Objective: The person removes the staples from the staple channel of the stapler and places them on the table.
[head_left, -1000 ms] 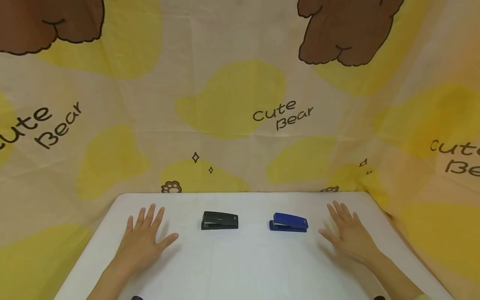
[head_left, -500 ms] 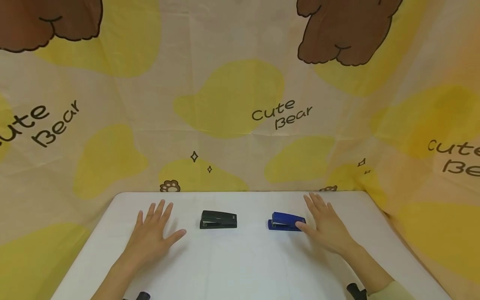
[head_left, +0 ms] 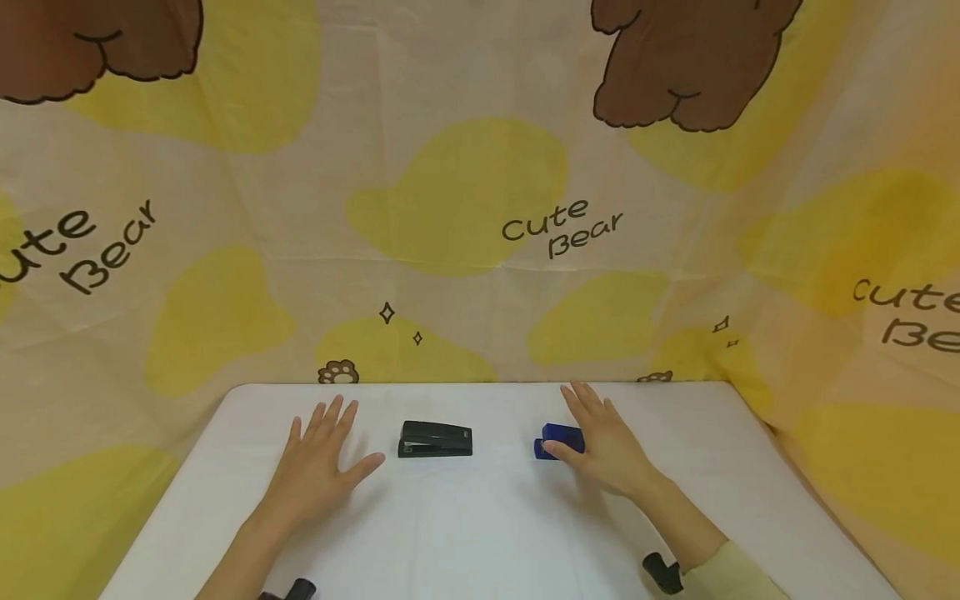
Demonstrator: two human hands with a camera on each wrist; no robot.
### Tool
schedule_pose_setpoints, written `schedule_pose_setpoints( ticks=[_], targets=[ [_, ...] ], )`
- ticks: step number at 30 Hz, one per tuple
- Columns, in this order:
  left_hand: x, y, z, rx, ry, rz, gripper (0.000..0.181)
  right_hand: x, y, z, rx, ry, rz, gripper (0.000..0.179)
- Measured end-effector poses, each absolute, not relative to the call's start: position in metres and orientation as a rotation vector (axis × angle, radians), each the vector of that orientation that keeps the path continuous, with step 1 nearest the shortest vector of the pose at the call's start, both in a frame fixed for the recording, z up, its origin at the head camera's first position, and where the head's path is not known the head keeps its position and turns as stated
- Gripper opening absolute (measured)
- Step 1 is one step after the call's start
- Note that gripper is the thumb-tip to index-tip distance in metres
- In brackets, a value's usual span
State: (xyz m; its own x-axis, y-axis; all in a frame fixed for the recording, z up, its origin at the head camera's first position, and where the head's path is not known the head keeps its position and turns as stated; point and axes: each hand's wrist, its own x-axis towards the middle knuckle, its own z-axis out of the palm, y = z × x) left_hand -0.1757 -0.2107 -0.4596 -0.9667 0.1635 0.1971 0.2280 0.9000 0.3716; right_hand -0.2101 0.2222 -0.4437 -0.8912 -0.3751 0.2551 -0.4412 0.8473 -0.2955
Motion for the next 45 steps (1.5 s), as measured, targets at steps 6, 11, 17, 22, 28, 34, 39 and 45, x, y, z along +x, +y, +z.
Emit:
schedule_pose_setpoints(
  ticks=[6,11,17,22,28,34,39,45],
  targets=[
    [-0.179,-0.204,-0.459,-0.325,-2.868,-0.621,0.097,-0.213,0.202,-0.442,0.677,-2.820,0.627,0.092],
    [-0.182,-0.197,-0.461,-0.347,-2.827,-0.621,0.095,-0.215,0.186,-0.441,0.699,-2.854,0.728,0.092],
    [-0.186,-0.188,-0.464,-0.389,-2.814,-0.618,0.093,-0.217,0.167,-0.445,0.716,-2.865,0.879,0.092],
    [-0.188,-0.183,-0.468,-0.409,-2.794,-0.649,0.091,-0.221,0.151,-0.452,0.720,-2.888,0.954,0.091],
    [-0.193,-0.177,-0.475,-0.456,-2.777,-0.690,0.090,-0.225,0.136,-0.460,0.668,-2.939,1.028,0.091],
    [-0.195,-0.172,-0.480,-0.428,-2.813,-0.751,0.090,-0.231,0.126,-0.469,0.657,-2.958,1.101,0.091],
    [-0.198,-0.169,-0.483,-0.391,-2.854,-0.847,0.089,-0.234,0.118,-0.477,0.624,-2.968,1.191,0.091],
    [-0.204,-0.167,-0.486,-0.348,-2.895,-0.999,0.087,-0.238,0.111,-0.488,0.612,-2.948,1.266,0.085]
  ],
)
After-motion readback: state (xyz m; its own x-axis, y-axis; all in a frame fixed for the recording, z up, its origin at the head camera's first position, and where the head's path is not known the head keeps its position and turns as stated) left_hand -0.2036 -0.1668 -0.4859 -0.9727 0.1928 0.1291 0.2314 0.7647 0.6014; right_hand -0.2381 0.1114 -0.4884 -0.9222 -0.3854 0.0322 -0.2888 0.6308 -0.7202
